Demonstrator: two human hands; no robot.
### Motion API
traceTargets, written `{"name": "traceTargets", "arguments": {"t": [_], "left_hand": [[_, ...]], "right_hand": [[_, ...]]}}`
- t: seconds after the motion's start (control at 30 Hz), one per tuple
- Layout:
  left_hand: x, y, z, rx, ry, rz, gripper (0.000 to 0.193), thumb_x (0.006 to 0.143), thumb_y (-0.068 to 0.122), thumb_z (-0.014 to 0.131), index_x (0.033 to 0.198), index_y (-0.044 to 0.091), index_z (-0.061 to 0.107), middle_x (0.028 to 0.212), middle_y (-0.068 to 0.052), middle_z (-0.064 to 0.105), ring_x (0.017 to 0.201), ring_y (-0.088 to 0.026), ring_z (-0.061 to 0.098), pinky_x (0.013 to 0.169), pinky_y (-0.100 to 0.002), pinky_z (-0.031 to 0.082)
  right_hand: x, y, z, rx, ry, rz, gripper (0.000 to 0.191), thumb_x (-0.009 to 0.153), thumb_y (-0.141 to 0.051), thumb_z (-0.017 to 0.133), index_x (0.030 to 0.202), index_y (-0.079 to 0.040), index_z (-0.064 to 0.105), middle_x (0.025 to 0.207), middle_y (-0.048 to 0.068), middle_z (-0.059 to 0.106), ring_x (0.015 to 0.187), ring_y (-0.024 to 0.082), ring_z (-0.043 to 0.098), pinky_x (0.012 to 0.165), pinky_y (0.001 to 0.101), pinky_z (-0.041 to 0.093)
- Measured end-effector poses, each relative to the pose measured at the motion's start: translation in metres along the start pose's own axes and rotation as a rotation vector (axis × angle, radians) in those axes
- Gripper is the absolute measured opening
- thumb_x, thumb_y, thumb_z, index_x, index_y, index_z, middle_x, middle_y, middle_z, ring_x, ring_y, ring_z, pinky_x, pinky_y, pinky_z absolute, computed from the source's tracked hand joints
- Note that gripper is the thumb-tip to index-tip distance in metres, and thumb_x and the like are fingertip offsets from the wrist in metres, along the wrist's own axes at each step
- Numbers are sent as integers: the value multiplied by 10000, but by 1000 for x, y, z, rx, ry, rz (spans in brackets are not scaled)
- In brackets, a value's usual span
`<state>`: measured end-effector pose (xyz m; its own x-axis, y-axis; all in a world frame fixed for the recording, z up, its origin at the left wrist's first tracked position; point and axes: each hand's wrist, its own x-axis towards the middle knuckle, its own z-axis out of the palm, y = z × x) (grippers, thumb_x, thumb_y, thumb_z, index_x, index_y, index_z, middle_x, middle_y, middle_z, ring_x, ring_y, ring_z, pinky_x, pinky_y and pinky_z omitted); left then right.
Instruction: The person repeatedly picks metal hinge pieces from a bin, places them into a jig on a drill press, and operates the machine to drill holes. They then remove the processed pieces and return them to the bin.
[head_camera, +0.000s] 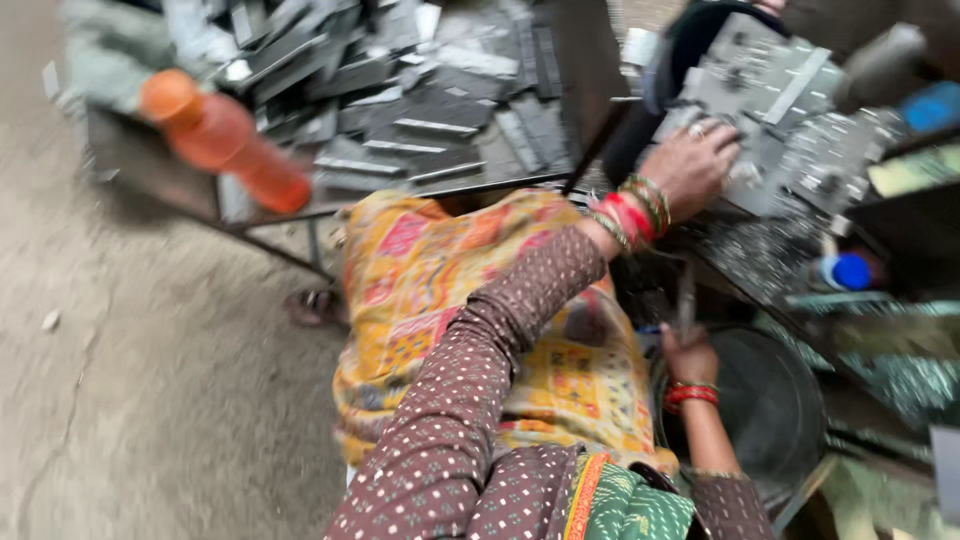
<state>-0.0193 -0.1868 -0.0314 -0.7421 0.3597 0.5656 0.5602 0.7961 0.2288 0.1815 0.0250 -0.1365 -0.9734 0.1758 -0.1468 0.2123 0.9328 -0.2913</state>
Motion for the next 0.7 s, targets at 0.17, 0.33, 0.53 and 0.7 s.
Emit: {"name": "traceTargets", "arguments": {"t": [0.17, 0.33, 0.53, 0.7], "left_hand": [[-118, -83, -46, 278, 130, -253, 336, 896, 164, 633, 1224, 116, 686, 1310, -77, 608, 1041, -242, 567, 887, -430, 466], [-213, -180, -90, 502, 36, -598, 569, 706, 243, 665, 1272, 190, 644, 1279, -68, 627, 1191, -287, 602, 965, -619, 479], [-236, -201, -88, 222, -250, -715, 348, 910, 94, 625, 1223, 237, 677, 1136, -77, 646, 1117, -294, 635, 946, -454, 521], [-249, -202, -95, 222, -93, -644, 244, 874, 121, 649, 1066, 255, 716, 906, -39, 685, 832, -309, 687, 706, -481, 531]], "right_hand": [[7, 6, -61, 197, -211, 166, 537, 921, -505, 743, 831, -5, 569, 654, 156, 624, 521, 277, 618, 509, 429, 493], [14, -5, -94, 200, -334, 220, 524, 913, -478, 740, 801, -1, 554, 635, 104, 590, 476, 209, 566, 461, 388, 469], [11, 1, -95, 142, -296, 251, 488, 908, -482, 729, 826, -24, 579, 636, 89, 591, 476, 203, 572, 454, 379, 462], [15, 6, -92, 91, -293, 248, 511, 908, -497, 730, 830, -12, 589, 635, 90, 602, 478, 210, 587, 456, 383, 476]]}}
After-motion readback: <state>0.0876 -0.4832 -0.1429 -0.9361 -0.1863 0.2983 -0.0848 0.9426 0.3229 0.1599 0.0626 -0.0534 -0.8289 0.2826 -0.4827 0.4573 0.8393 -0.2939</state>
